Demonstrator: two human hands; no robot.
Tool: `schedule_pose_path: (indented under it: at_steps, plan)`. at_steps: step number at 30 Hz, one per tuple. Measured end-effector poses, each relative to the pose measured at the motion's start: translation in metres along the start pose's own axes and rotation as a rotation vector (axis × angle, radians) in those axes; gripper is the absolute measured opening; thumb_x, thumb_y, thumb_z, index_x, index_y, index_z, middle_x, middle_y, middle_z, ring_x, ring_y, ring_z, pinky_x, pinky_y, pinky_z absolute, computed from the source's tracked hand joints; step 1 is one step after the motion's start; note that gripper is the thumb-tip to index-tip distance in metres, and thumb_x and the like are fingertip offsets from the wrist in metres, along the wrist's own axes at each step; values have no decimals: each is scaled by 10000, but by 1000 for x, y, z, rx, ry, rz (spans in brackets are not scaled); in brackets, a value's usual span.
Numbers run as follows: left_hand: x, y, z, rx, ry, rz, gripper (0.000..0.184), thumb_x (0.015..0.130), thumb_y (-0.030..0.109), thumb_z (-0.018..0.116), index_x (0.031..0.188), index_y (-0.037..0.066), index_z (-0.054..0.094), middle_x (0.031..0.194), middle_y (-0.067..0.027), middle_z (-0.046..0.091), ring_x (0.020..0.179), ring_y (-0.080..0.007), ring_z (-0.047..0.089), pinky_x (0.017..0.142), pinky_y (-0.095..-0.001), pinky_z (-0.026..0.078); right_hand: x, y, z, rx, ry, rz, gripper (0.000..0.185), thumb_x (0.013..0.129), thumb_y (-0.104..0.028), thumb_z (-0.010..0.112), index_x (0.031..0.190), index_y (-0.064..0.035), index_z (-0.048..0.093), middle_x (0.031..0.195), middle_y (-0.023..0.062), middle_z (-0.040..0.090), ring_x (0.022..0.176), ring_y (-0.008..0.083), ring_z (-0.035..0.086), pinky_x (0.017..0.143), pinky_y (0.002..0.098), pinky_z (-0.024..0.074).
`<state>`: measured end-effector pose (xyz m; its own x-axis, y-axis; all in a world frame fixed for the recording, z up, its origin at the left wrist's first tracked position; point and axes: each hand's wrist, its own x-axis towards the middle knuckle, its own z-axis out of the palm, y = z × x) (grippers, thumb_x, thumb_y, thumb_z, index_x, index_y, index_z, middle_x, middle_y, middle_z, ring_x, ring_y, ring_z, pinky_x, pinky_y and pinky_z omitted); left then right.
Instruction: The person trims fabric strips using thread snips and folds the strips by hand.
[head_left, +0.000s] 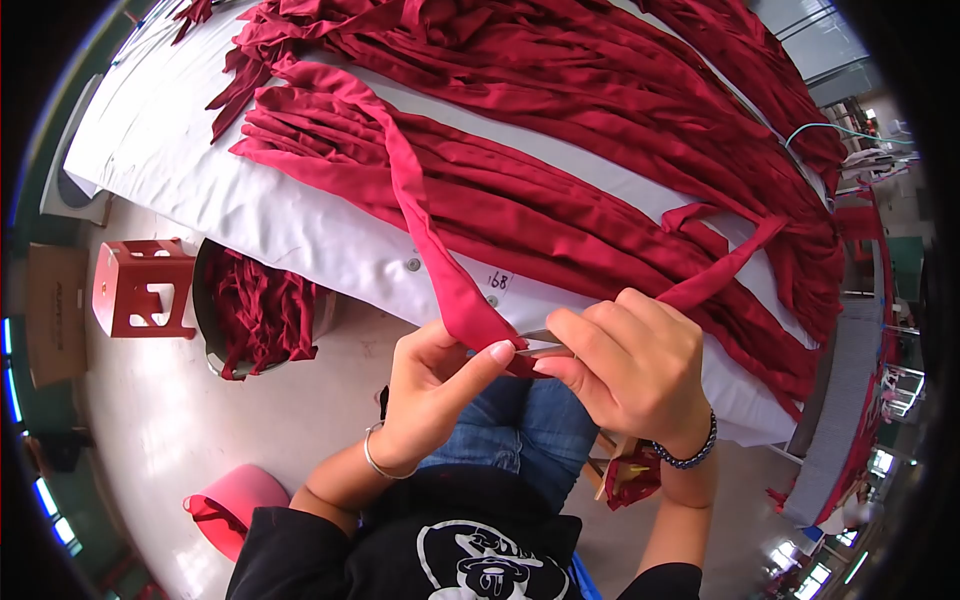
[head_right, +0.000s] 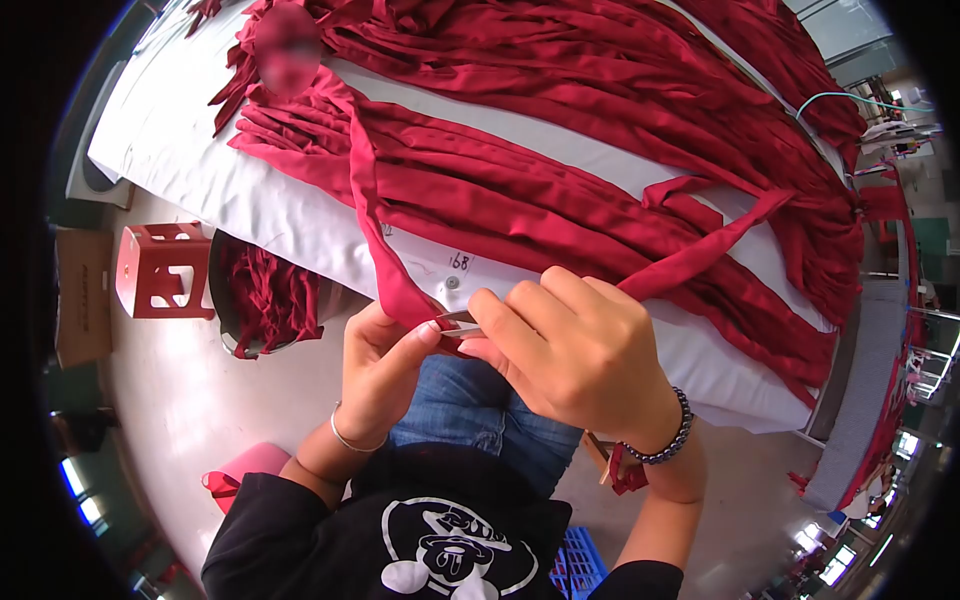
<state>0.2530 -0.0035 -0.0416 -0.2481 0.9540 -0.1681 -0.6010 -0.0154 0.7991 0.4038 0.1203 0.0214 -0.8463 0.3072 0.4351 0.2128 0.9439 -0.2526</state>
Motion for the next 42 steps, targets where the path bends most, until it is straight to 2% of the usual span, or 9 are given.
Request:
schedule_pose_path:
  at_steps: [8, 14, 18, 21, 23, 24, 27, 36, 42]
  plan:
    - [-5, 6, -2, 65, -12, 46, 109, 914, 7, 616, 1006, -43, 648, 964, -60, 667, 899, -100, 612, 800, -253, 487, 9, -2, -2, -39, -22, -53, 260, 652, -242, 785, 804, -74, 659, 598, -6, 449, 491, 157, 442, 425, 291, 322]
    - [-6, 6, -6, 156, -35, 98, 95, 907, -14, 612, 991, -42, 647, 939, -52, 657, 866, -95, 601, 767, -246, 472, 9, -2, -2, -41, -5, -69, 262, 641, -252, 782, 800, -82, 663, 585, -10, 432, 477, 156, 434, 420, 289, 297]
    - [-4, 5, -6, 150, -64, 112, 103, 905, -16, 614, 1000, -46, 639, 926, -49, 656, 861, -101, 602, 770, -252, 472, 7, -1, -7, -38, -45, -56, 231, 685, -238, 773, 791, -70, 656, 590, -6, 451, 475, 172, 440, 421, 285, 307]
    - [-2, 4, -4, 164, -67, 180, 136, 885, -36, 631, 1020, -50, 624, 968, -68, 651, 877, -119, 605, 778, -265, 477, 3, 2, -8, 107, -21, 13, 184, 765, -184, 743, 874, -70, 650, 648, -3, 513, 514, 127, 500, 447, 259, 373]
    - [2, 0, -4, 199, -56, 247, 156, 864, -54, 649, 1017, -48, 618, 984, -80, 644, 886, -130, 605, 779, -267, 479, -2, -8, -6, 491, 144, 397, 210, 812, -184, 741, 907, -33, 631, 704, 37, 591, 536, 115, 525, 490, 233, 415]
    - [4, -2, -3, 235, -45, 312, 182, 842, -72, 667, 1013, -47, 611, 1001, -92, 637, 894, -140, 606, 779, -270, 481, -8, -12, -4, 546, 144, 469, 228, 864, -187, 707, 950, 1, 612, 781, 85, 650, 585, 108, 559, 552, 207, 455]
    - [3, -7, 3, 144, 84, 359, 234, 794, -116, 681, 1000, -39, 602, 1013, -113, 622, 905, -168, 610, 776, -276, 489, -22, -33, -2, 659, 81, 652, 238, 878, -191, 692, 973, 10, 605, 805, 85, 663, 621, 114, 588, 591, 207, 483]
    - [9, -15, -6, 551, -69, 694, 237, 640, -191, 687, 800, -18, 659, 844, -130, 620, 748, -239, 642, 661, -335, 578, -28, -61, 10, 503, 68, 657, 238, 832, -98, 701, 1009, 19, 592, 746, 84, 610, 592, 168, 613, 536, 259, 497]
    - [9, -18, -9, 610, -107, 733, 266, 614, -180, 705, 822, -17, 681, 839, -136, 615, 754, -256, 648, 695, -395, 624, -36, -59, 11, 219, 69, 499, 305, 790, -129, 751, 1026, 21, 631, 677, 59, 574, 511, 173, 574, 473, 278, 465]
